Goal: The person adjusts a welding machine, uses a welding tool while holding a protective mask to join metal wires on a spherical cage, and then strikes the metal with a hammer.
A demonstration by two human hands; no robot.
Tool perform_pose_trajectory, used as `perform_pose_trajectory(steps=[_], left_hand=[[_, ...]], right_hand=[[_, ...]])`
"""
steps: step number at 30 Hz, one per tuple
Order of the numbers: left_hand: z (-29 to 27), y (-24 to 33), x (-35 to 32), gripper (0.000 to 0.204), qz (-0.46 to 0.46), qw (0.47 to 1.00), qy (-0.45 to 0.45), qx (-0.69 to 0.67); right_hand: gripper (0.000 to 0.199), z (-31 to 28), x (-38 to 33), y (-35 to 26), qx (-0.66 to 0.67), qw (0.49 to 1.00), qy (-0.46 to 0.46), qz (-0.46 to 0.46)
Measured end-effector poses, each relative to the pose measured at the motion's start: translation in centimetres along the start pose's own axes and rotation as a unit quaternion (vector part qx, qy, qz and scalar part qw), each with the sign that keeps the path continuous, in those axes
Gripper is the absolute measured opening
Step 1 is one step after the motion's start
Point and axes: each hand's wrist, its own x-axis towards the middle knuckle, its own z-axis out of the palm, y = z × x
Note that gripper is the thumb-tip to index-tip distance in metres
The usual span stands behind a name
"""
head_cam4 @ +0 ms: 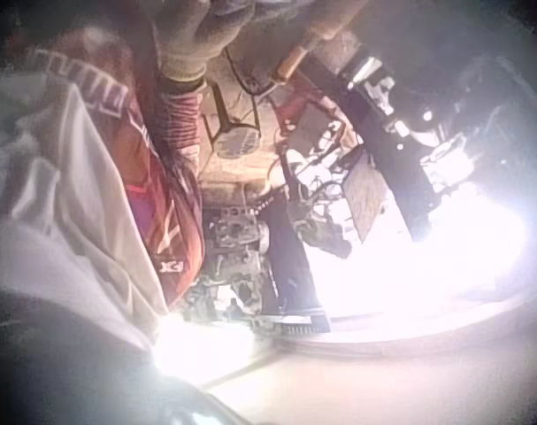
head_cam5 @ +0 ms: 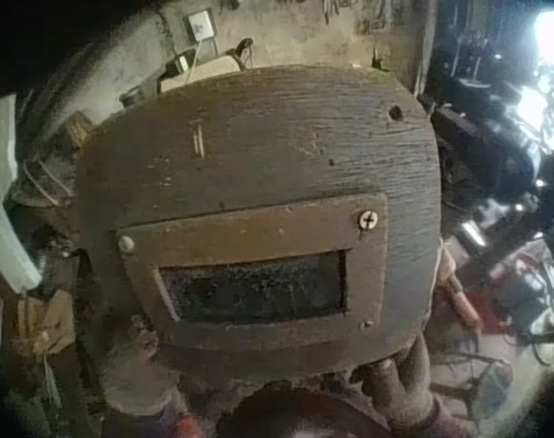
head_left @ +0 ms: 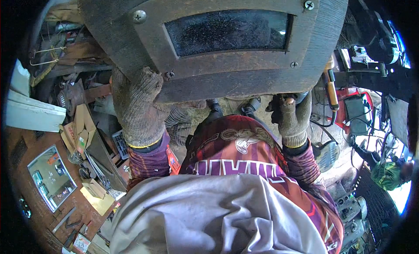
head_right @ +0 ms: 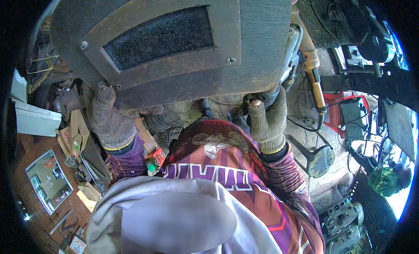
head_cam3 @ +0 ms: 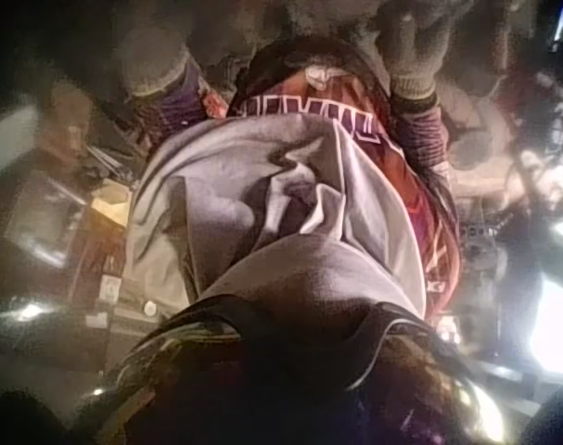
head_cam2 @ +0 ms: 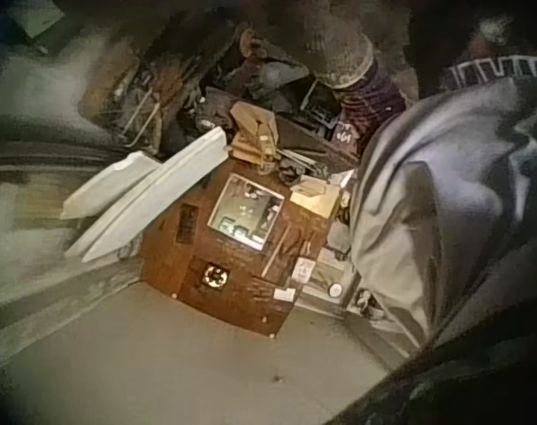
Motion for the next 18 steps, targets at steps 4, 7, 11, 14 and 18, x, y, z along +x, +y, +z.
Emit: perform_pose_trajectory(steps=[4,7,11,14,18], left_hand=[[-1.2,0.6,0.8,0.043,-0.029,0.997,-0.04,-0.054],[-4.7,1.8,2.2,0.042,-0.013,0.984,-0.121,-0.127],[-7.8,3.6,2.9,0.042,0.283,0.777,0.104,0.552],[-8.7,4.0,3.0,0.041,0.273,0.697,0.152,0.645],[-6.6,3.3,2.8,0.045,0.068,0.996,-0.058,-0.022]], right_hand=[[0.061,-0.4,-0.3,-0.1,-0.006,0.999,0.02,0.042],[0.069,0.5,-0.1,-0.8,0.049,0.998,0.015,0.025],[0.073,0.0,-0.1,0.0,0.024,0.999,0.004,0.023],[0.073,0.1,-0.3,0.2,0.022,0.999,0.009,0.022],[0.074,0.3,0.0,0.3,0.032,0.999,0.014,0.015]])
